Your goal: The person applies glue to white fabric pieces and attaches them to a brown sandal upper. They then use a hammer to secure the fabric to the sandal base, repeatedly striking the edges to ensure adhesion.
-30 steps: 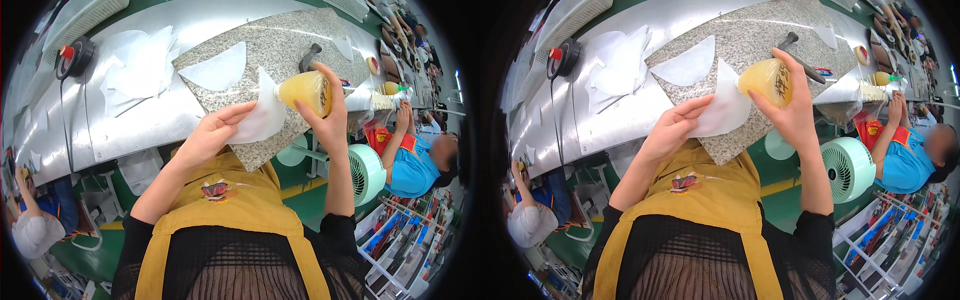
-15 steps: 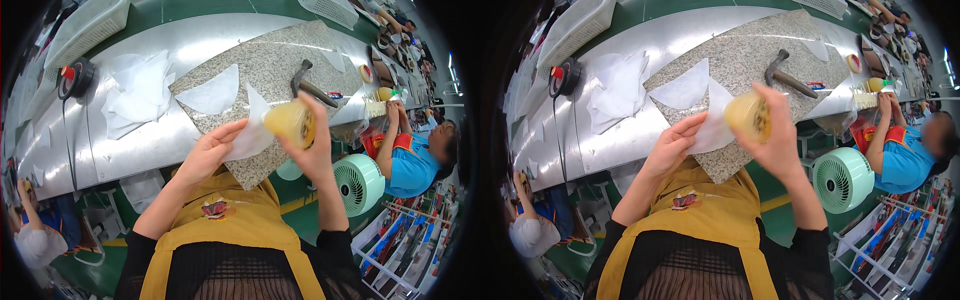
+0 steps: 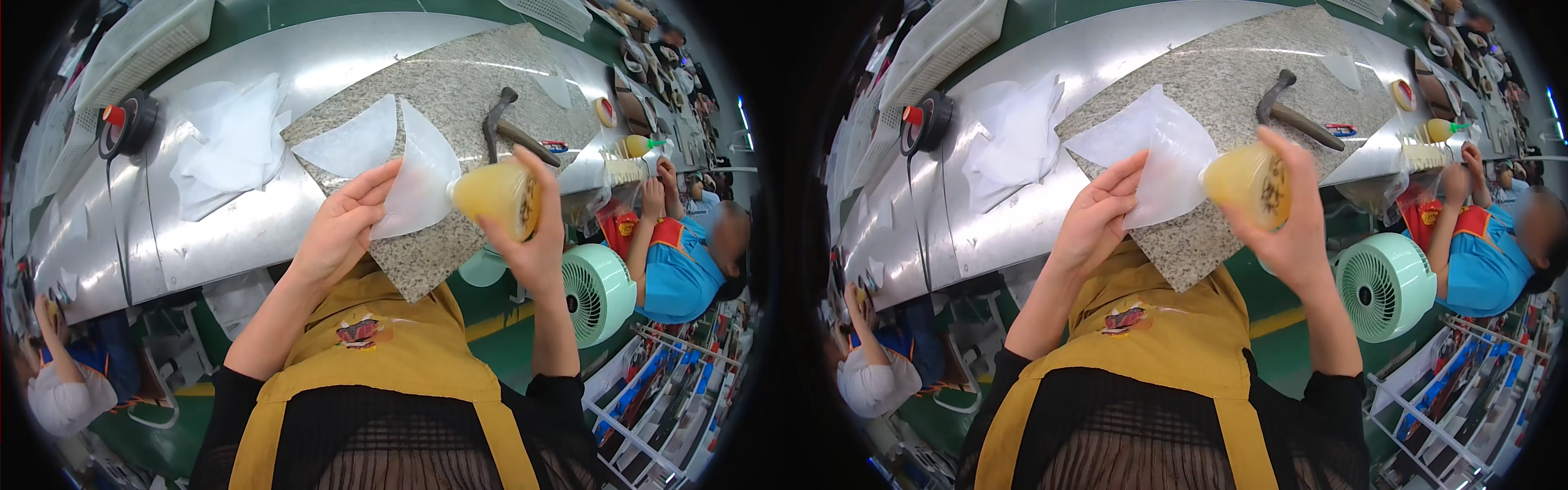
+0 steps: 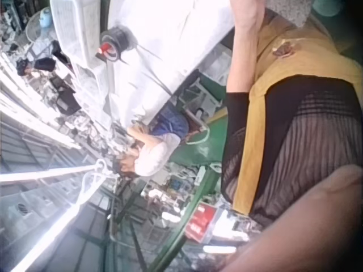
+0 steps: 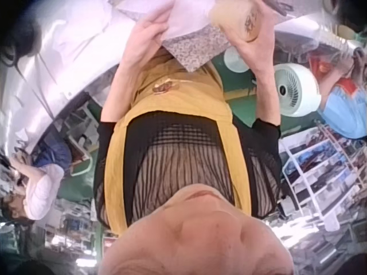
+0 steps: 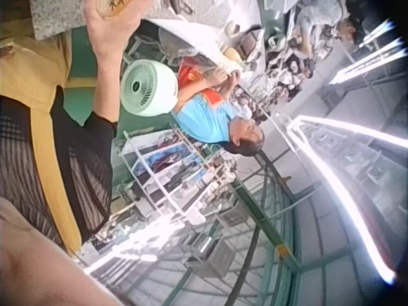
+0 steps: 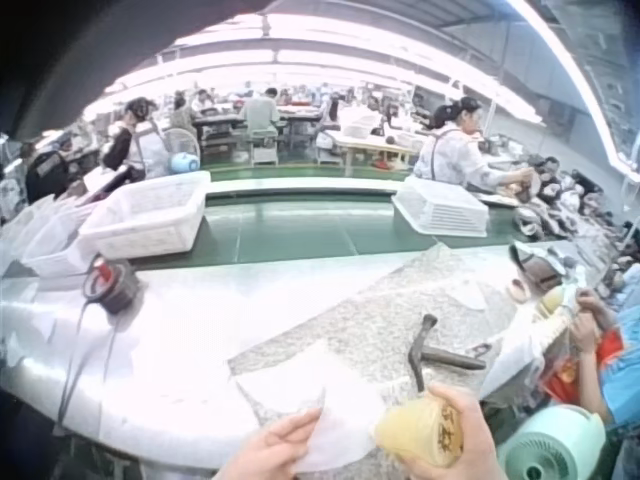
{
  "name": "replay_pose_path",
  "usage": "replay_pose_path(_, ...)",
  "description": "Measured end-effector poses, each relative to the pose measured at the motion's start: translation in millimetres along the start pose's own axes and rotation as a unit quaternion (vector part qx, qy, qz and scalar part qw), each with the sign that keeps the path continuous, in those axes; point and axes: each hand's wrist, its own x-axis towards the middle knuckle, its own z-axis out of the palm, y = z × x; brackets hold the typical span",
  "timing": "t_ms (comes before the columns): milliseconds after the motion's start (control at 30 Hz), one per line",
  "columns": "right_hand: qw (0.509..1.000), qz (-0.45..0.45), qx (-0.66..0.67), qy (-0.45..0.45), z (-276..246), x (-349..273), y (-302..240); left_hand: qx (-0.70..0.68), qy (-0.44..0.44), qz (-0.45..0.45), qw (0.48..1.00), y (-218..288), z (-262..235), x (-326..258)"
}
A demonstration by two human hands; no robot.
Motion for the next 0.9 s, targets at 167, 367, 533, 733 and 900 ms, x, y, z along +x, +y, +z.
replay_pose_path(167, 0.994, -0.088, -0.004, -0.061, 24.5, -12.0, -20.3, -0.036, -0.003, 0.023, 0.999, -3.4, 1.7, 5.8)
replay_pose_path(367, 0.982, 0.056, 0.171, -0.064, 30.9, -15.9, -25.4, 0.040, 0.051, 0.115, 0.991, 26.7, -29.3, -17.7)
replay_pose_path(533, 0.988, 0.026, 0.149, -0.020, 27.8, -2.8, -13.1, 0.171, 0.254, 0.257, 0.917, 116.0, -105.4, -113.8)
replay_pose_path(733, 0.995, 0.043, 0.085, 0.016, 20.6, 13.1, 1.7, 0.218, 0.460, 0.381, 0.772, 202.2, -247.9, -254.1)
replay_pose_path(900, 0.995, 0.068, 0.066, 0.038, 14.2, 23.0, 7.9, 0.122, 0.556, 0.435, 0.698, 246.3, -368.5, -329.6)
